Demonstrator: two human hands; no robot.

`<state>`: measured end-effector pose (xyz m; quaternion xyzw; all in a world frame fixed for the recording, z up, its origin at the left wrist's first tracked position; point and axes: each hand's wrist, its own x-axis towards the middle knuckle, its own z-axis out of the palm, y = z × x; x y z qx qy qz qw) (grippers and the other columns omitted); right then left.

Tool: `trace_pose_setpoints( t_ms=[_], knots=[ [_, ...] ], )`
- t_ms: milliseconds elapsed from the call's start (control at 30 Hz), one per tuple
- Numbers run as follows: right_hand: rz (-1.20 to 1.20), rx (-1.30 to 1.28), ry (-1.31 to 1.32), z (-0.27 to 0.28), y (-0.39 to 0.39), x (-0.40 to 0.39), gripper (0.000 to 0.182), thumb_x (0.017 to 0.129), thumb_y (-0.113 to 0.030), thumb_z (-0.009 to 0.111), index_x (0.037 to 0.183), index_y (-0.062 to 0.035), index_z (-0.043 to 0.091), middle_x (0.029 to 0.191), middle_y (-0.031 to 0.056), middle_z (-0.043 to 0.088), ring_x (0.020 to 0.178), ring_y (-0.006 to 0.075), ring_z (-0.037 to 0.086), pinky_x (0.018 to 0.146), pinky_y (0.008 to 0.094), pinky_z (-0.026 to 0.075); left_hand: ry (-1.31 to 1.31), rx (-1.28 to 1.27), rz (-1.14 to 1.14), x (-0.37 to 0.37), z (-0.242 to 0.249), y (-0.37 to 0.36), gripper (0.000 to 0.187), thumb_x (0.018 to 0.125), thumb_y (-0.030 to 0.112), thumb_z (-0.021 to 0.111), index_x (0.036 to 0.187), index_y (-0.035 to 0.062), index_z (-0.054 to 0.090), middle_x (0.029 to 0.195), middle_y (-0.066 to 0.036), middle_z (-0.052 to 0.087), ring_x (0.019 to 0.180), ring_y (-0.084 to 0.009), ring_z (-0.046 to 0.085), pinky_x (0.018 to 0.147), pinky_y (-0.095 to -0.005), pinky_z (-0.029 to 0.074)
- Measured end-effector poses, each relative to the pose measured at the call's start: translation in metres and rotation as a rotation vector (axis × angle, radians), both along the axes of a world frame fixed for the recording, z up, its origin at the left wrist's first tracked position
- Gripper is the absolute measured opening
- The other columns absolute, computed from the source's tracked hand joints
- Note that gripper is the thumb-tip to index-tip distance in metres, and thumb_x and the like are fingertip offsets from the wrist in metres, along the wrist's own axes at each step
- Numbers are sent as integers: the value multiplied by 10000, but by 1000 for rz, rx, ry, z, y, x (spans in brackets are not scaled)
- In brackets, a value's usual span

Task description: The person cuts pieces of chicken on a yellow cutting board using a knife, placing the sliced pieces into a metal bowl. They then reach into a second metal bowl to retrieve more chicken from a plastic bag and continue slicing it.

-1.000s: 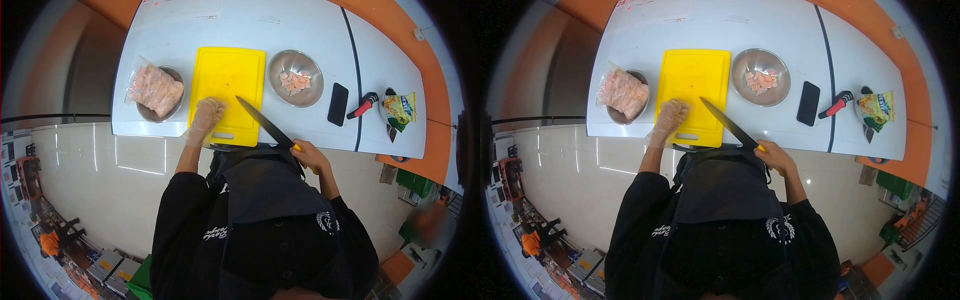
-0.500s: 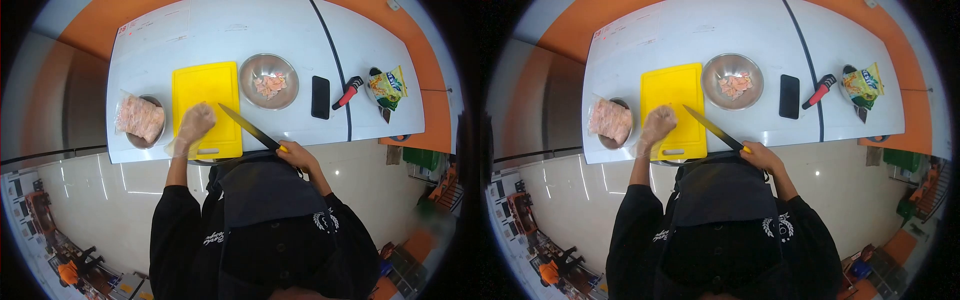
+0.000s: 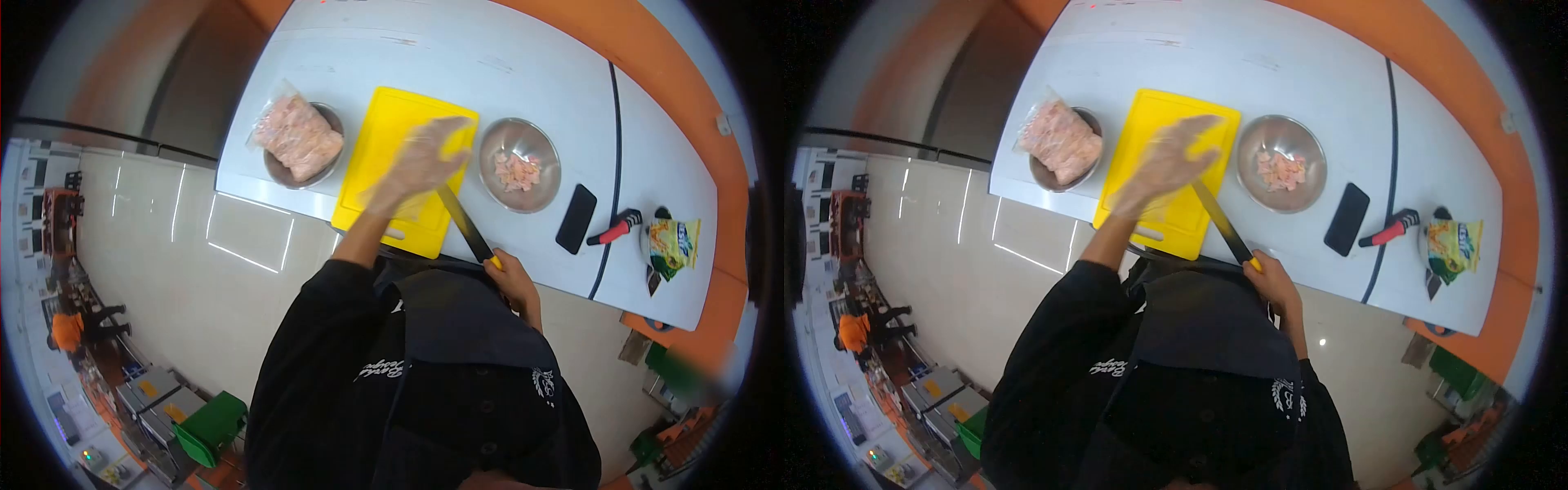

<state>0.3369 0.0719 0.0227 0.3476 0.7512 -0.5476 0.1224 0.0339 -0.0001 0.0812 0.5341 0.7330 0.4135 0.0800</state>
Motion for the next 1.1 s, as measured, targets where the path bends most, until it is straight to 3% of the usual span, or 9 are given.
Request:
trace_pose_setpoints(
  t_ms=[100,167,200,233,267,367,467,800,1100],
  knots=[
    [-65,-107,-4,0,-3,-8,220,956,-215,582,858,-37,497,655,20,477,515,110,471,434,295,383,241,129,431,-81,-4,-85,368,904,277,675,1210,72,657,1148,-129,699,1056,-292,670,925,-395,519],
    [-96,-126,-43,13,-7,-19,211,954,-200,584,860,-33,495,650,26,485,498,115,466,425,295,388,201,-237,735,-118,39,-111,276,908,200,646,1138,51,677,1082,-136,705,1020,-312,669,859,-389,536],
    [-109,-146,-47,14,-10,-21,207,956,-194,580,857,-35,492,639,26,483,485,114,464,420,293,390,-154,189,761,-165,9,-149,253,918,149,613,1141,44,667,1075,-140,693,997,-333,663,851,-393,538],
    [-120,-163,-48,14,-12,-24,204,958,-188,576,855,-36,489,628,26,481,473,114,462,414,292,392,156,-63,861,-187,29,-165,241,913,153,619,1089,5,689,981,-144,720,916,-285,692,807,-360,547],
    [-129,-181,-48,13,-14,-28,200,961,-182,572,853,-37,487,617,26,479,461,113,460,409,291,393,268,5,737,-222,15,-183,249,899,169,650,1053,-20,700,900,-122,735,827,-213,704,773,-331,547],
    [-146,-159,-8,10,-25,-39,205,973,-181,560,851,-36,481,582,27,477,434,115,470,396,285,396,-244,-366,474,-282,6,-193,269,889,184,674,1058,-22,704,868,-120,724,718,-163,676,670,-302,539],
    [-176,-134,16,6,-38,-51,191,990,-166,538,875,-30,472,550,24,486,387,116,460,366,283,391,-359,-640,212,-310,14,-173,246,852,111,643,1057,-8,709,871,-102,719,753,-161,661,682,-293,544],
    [-414,-86,24,4,-93,-92,192,1001,-172,531,889,-32,464,549,19,477,383,111,455,364,264,404,-770,-550,212,-341,-9,-192,293,843,104,611,1096,-42,635,856,-61,645,691,-143,621,558,-275,496],
    [-510,-92,65,-7,-115,-110,161,1011,-177,508,957,-27,504,576,12,479,397,104,455,366,262,406,-641,-639,104,-345,-11,-196,400,839,121,668,1190,-66,620,944,-77,685,787,-139,648,728,-281,543]
  ],
)
